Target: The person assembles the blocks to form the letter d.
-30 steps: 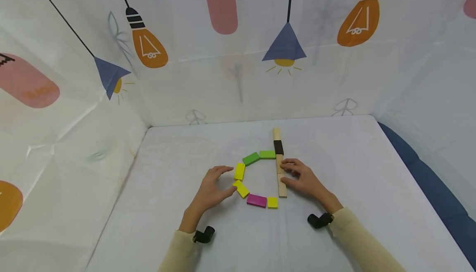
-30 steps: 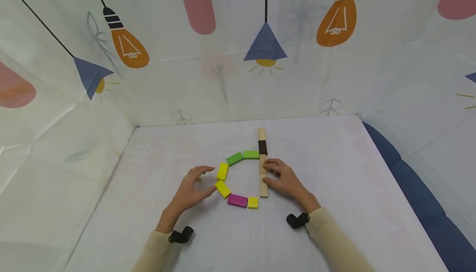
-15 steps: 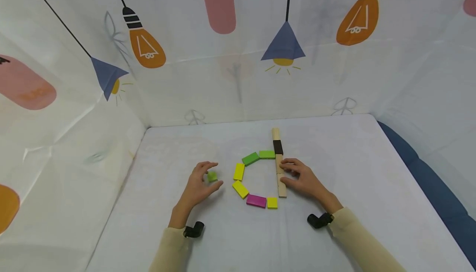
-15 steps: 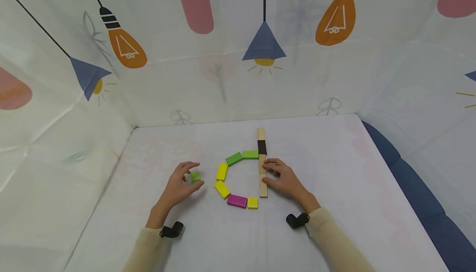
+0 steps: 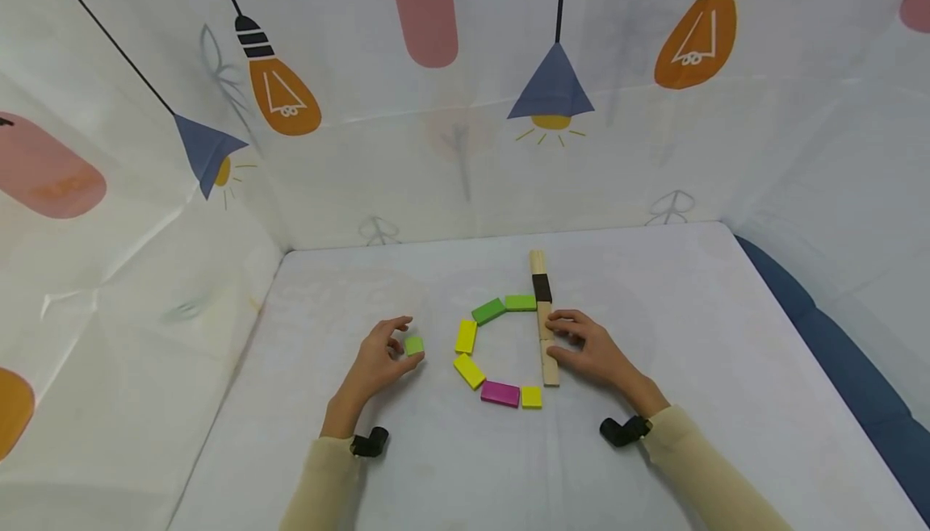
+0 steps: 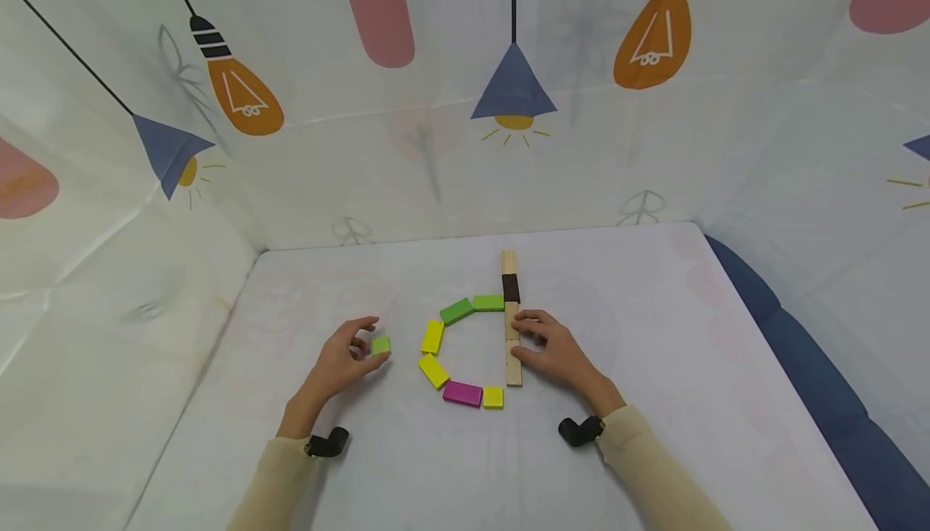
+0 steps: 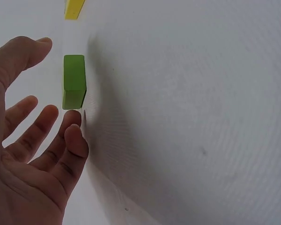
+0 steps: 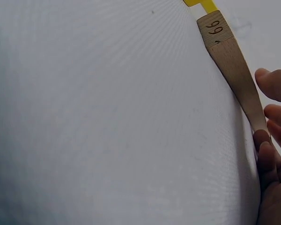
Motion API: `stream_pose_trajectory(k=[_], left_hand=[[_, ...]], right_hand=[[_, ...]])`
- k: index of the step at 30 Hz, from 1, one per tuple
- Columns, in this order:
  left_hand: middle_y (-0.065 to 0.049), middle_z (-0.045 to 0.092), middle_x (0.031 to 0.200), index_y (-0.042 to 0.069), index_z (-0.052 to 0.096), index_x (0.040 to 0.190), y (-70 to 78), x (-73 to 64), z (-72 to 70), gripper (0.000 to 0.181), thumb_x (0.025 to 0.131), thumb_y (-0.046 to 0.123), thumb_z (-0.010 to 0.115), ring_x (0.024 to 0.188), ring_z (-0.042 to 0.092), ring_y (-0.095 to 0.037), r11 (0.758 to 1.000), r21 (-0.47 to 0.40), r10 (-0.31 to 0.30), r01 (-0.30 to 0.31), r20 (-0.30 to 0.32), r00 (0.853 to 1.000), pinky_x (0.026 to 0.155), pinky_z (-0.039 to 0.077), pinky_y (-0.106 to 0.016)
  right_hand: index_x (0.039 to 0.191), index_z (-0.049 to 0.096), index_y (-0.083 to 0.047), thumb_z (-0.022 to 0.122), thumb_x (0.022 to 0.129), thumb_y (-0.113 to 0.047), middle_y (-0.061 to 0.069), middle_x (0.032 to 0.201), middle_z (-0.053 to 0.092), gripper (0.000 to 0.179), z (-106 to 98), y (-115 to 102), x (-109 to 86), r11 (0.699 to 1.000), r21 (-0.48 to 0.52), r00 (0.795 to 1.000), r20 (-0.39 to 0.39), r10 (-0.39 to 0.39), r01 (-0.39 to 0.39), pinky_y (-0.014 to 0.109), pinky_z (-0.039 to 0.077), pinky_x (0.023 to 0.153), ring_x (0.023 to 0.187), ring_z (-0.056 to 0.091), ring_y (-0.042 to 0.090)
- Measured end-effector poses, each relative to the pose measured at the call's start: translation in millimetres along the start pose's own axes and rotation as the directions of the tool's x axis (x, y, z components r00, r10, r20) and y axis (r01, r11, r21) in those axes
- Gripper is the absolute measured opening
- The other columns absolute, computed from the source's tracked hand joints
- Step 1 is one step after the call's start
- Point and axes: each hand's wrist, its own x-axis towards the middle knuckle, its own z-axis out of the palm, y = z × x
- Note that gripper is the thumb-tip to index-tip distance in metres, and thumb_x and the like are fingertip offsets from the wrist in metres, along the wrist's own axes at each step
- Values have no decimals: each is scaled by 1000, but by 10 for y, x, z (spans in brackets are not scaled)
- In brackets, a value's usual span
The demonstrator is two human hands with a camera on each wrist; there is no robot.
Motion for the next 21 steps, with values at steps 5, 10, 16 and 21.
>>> stream_pose_trajectory(k=[5, 10, 16, 21], left_hand=[[-12, 66, 122, 6, 57, 140, -17, 18, 0, 65, 82, 13, 86, 83, 61, -15, 1000, 24, -21, 20, 24, 1000, 73, 51, -26], [-11, 66, 119, 6, 61, 136, 10, 39, -15, 58, 83, 12, 85, 85, 61, -16, 998, 25, -53, 52, 51, 997, 75, 52, -29], [-7, 67, 112, 6, 66, 130, 22, 67, -6, 50, 83, 12, 86, 87, 59, -15, 996, 54, -76, 72, 78, 994, 77, 52, -32], [-6, 67, 108, 6, 70, 123, 22, 83, 7, 42, 84, 12, 85, 87, 58, -15, 994, 73, -86, 79, 89, 992, 77, 52, -32]], right_hand=[[129, 71, -7, 81, 89, -21, 10, 138, 62, 43, -6, -14, 3, 1000, -1, 1000, -3, -14, 14, 28, 54, 86, 105, 62, 21], [128, 71, -6, 82, 89, -20, 11, 137, 62, 43, -13, -23, 4, 1000, 7, 1000, -4, -15, 15, 29, 54, 86, 105, 62, 22], [129, 70, -6, 81, 90, -22, 11, 138, 61, 43, -12, -27, 1, 1000, 6, 1000, 3, -2, 2, 30, 54, 88, 108, 62, 23], [130, 70, -7, 81, 90, -22, 10, 139, 61, 44, -13, -40, 3, 1000, 7, 1000, 7, 7, -7, 32, 54, 88, 107, 61, 22]])
